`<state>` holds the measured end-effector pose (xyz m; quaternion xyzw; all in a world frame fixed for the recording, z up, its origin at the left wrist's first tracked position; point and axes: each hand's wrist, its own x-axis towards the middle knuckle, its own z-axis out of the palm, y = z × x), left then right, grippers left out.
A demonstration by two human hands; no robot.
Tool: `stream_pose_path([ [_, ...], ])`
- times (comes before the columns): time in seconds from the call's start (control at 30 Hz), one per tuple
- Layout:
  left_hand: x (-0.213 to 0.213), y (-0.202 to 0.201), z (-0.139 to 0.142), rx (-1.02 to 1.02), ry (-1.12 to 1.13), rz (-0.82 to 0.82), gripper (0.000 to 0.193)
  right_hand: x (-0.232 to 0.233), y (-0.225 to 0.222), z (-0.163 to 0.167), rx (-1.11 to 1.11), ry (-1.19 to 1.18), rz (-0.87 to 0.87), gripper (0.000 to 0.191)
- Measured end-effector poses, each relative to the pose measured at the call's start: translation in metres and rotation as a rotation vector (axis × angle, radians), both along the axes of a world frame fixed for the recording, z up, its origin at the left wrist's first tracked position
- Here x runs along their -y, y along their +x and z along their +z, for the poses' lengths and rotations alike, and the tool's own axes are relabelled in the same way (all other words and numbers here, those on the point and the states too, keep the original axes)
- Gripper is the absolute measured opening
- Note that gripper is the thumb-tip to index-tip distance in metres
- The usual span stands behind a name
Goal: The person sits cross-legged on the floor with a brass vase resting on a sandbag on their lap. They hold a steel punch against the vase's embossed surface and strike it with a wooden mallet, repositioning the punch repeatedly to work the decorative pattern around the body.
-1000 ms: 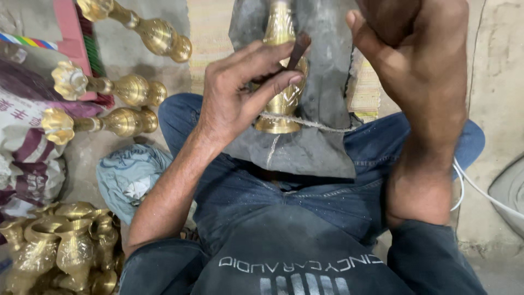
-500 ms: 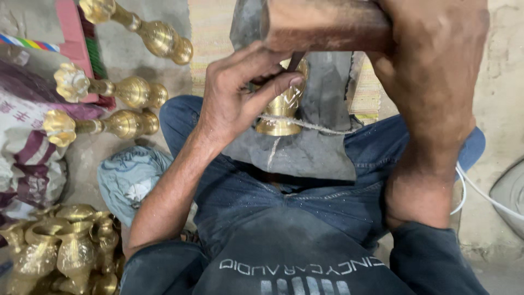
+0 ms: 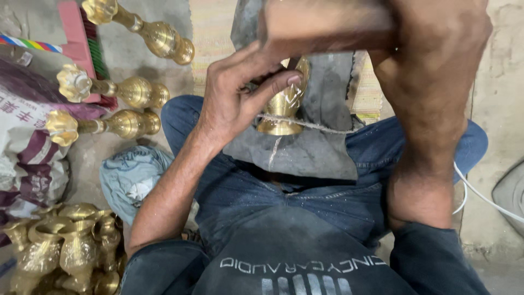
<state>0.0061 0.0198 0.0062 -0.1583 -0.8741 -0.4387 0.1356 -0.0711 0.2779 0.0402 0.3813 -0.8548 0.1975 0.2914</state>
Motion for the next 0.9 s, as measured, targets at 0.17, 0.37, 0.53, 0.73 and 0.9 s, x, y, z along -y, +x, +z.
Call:
stream_pose_path([
  [0.17,0.0,-0.001,-0.008,-0.049,0.056,-0.044,0.028,0.003,0.003,0.0,0.014,0.01,-0.001,0.032],
  [0.37,0.001,-0.001,-0.004,-0.051,0.033,-0.032,0.028,0.003,0.003,0.001,0.01,0.011,-0.014,0.031],
  [0.53,0.001,0.004,-0.003,0.0,-0.005,-0.003,0.032,0.0,0.004,0.001,0.015,0.015,-0.015,0.03],
  [0.73,0.001,0.002,-0.003,-0.012,0.037,0.006,0.031,0.001,0.004,0.002,0.033,0.015,-0.014,0.029],
  [0.9,0.003,0.008,-0.002,0.004,0.056,-0.043,0.033,0.002,0.005,0.006,0.238,-0.111,0.0,0.028],
])
